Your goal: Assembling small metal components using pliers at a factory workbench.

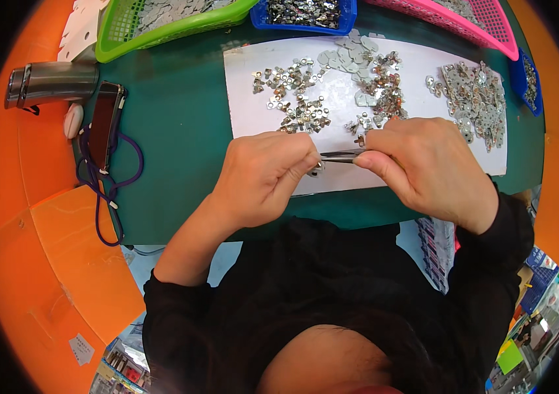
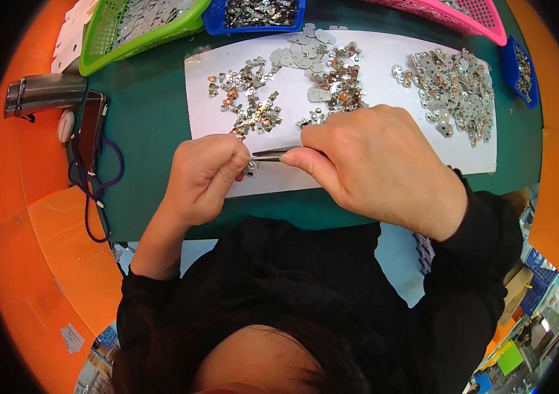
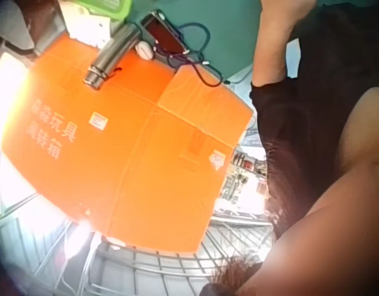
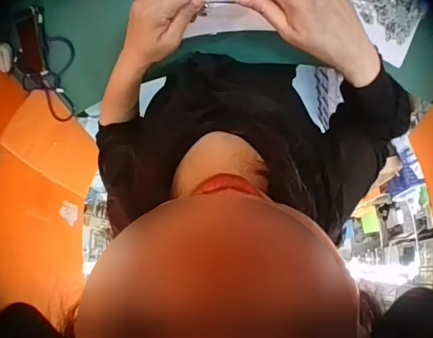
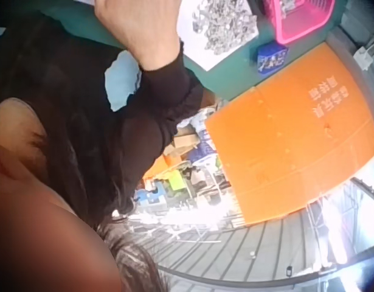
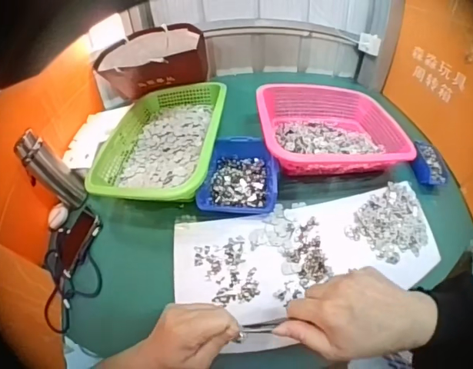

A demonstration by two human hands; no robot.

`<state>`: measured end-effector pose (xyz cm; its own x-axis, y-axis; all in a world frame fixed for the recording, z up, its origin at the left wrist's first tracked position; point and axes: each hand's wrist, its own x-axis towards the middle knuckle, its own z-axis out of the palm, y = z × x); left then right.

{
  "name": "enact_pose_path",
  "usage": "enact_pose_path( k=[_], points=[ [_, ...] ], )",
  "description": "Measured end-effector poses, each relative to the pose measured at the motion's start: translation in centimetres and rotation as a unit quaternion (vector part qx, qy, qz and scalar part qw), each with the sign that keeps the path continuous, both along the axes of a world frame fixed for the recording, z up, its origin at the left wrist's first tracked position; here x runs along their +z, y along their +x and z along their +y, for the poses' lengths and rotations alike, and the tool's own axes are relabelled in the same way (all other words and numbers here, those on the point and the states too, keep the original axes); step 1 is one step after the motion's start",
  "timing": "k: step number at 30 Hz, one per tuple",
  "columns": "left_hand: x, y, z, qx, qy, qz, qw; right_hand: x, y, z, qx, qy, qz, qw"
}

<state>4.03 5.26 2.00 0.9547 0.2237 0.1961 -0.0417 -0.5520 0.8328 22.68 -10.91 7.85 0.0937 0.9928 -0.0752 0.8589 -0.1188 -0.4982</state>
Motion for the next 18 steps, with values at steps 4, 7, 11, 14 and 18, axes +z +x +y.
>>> enact_pose_path(
  k=[4,7,11,14,18],
  points=[
    [0.6,0.2,0.2,-0.012,0.014,-0.008,1.000,1.1,0.4,0.6,0.049,-0.009,-0.052,0.997],
    [0.8,0.2,0.3,-0.027,0.022,0.018,0.999,1.6,0.5,1.0,0.078,-0.049,-0.059,0.994],
    [0.9,0.1,0.5,-0.036,0.018,0.024,0.999,1.8,0.7,1.4,0.097,-0.060,-0.063,0.991],
    [1.1,0.2,0.4,-0.048,0.008,0.035,0.998,1.7,1.0,1.6,0.105,-0.062,-0.034,0.992],
    [1.3,0.4,0.4,-0.061,-0.013,0.064,0.996,1.5,1.6,1.8,0.116,-0.071,0.003,0.991]
  ],
)
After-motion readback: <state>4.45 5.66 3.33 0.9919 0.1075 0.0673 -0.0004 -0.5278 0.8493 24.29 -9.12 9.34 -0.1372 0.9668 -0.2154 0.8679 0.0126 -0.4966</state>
